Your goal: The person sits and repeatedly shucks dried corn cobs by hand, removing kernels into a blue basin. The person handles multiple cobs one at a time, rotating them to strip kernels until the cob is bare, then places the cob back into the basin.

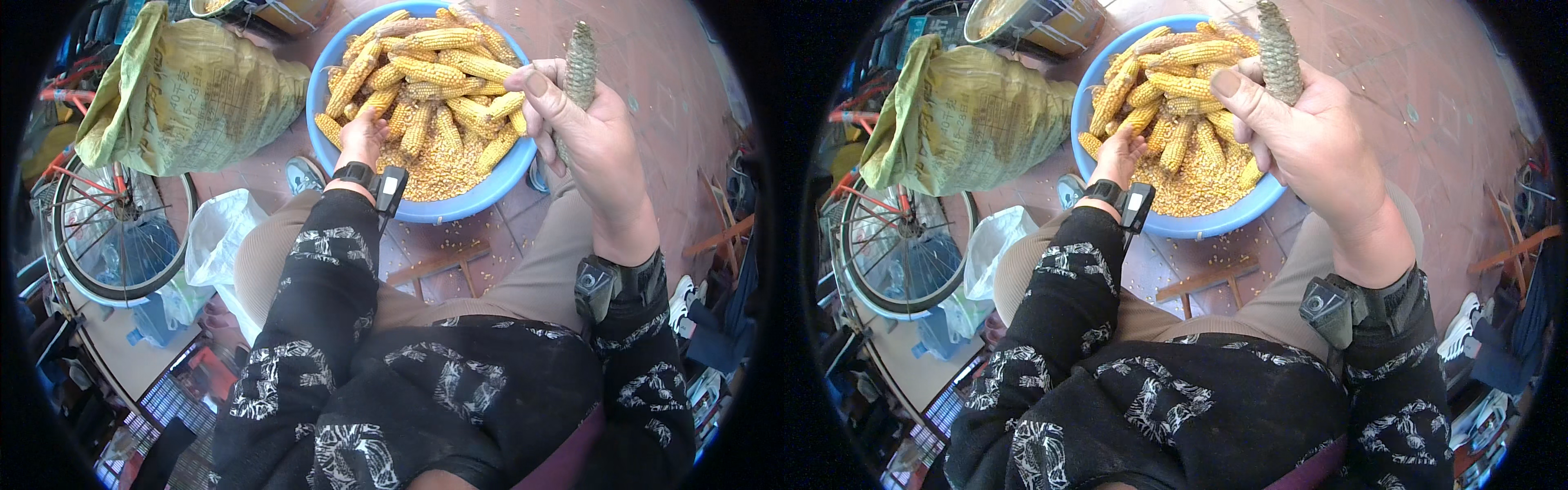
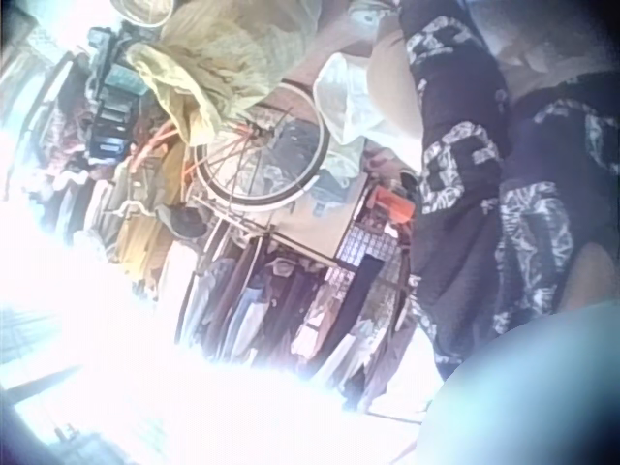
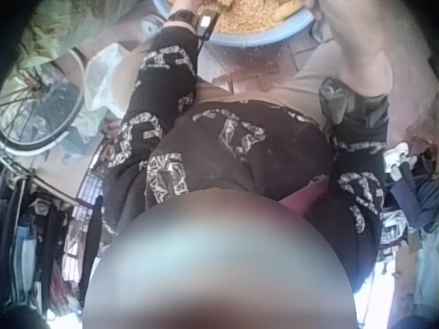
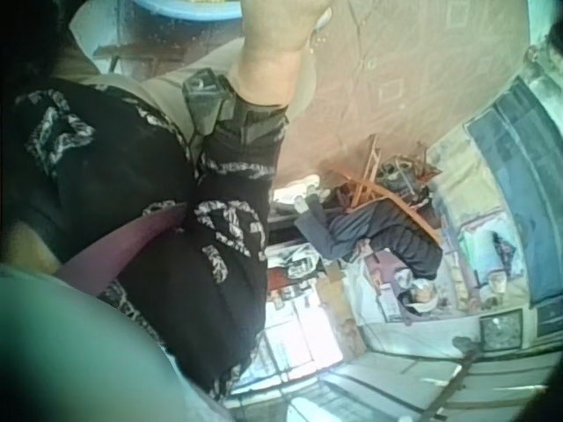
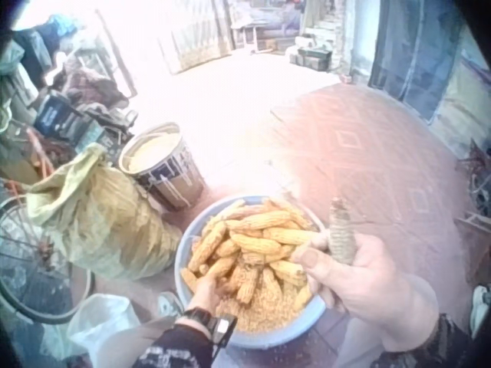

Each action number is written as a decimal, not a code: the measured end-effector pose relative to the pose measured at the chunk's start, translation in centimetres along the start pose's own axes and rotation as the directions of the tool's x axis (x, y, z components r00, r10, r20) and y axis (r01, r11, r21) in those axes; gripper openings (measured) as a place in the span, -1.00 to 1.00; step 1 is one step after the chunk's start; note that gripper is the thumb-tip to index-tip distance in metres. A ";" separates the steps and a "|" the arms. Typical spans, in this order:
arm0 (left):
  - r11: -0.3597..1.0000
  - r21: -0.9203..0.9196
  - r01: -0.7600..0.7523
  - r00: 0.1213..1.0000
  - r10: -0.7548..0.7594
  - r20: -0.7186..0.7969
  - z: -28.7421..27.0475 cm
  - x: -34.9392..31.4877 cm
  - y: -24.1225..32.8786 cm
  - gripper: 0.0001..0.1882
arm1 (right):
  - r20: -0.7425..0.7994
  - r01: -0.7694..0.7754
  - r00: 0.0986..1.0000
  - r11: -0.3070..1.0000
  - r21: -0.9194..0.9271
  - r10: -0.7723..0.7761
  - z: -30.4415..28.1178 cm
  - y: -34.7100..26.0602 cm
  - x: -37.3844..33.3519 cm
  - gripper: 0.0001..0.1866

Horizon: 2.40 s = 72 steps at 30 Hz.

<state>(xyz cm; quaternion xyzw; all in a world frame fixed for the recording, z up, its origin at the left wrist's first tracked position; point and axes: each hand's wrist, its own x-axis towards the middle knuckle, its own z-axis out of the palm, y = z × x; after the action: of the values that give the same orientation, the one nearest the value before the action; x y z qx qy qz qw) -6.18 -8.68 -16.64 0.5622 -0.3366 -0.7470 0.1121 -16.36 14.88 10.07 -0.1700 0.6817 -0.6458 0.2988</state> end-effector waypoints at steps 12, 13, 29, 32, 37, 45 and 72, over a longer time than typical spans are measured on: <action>0.905 0.410 0.110 0.990 -0.137 0.037 0.3 -0.9 -4.2 -0.67 | -0.022 -0.007 1.000 1.000 -0.018 0.007 0.1 0.1 0.0 -0.70; 0.904 0.413 0.109 0.983 -0.159 0.088 0.3 -0.9 -4.0 -0.67 | -0.015 -0.008 1.000 1.000 -0.007 0.008 0.1 0.0 0.1 -0.71; 0.976 0.111 0.186 0.788 -0.216 0.577 3.8 -12.2 3.4 -0.64 | -0.101 -0.193 0.973 0.972 0.131 0.206 0.9 4.5 4.0 -0.70; 0.994 0.095 0.055 0.718 -0.105 0.688 3.5 -17.4 4.5 -0.64 | -0.085 -0.259 0.957 0.950 0.172 0.276 2.3 6.2 4.9 -0.70; 0.973 0.230 -0.028 0.739 -0.135 0.660 2.5 -21.9 5.9 -0.65 | 0.289 -0.342 0.934 0.770 0.539 0.212 4.4 7.3 4.4 -0.72; 0.984 0.177 -0.020 0.764 -0.099 0.637 3.4 -21.8 5.2 -0.62 | 0.248 -0.337 0.941 0.701 0.628 0.230 6.3 7.1 4.0 -0.75; 0.975 0.118 0.187 0.708 -0.217 0.672 3.7 -19.5 3.7 -0.64 | 0.002 -0.275 0.953 0.859 0.432 0.304 7.4 9.3 6.3 -0.66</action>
<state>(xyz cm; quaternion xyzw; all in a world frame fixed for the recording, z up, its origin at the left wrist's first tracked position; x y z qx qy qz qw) -3.66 0.58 1.12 0.2848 -0.3058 -0.9014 -0.1131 -15.11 6.21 -0.15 0.0251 0.5509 -0.7323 0.3996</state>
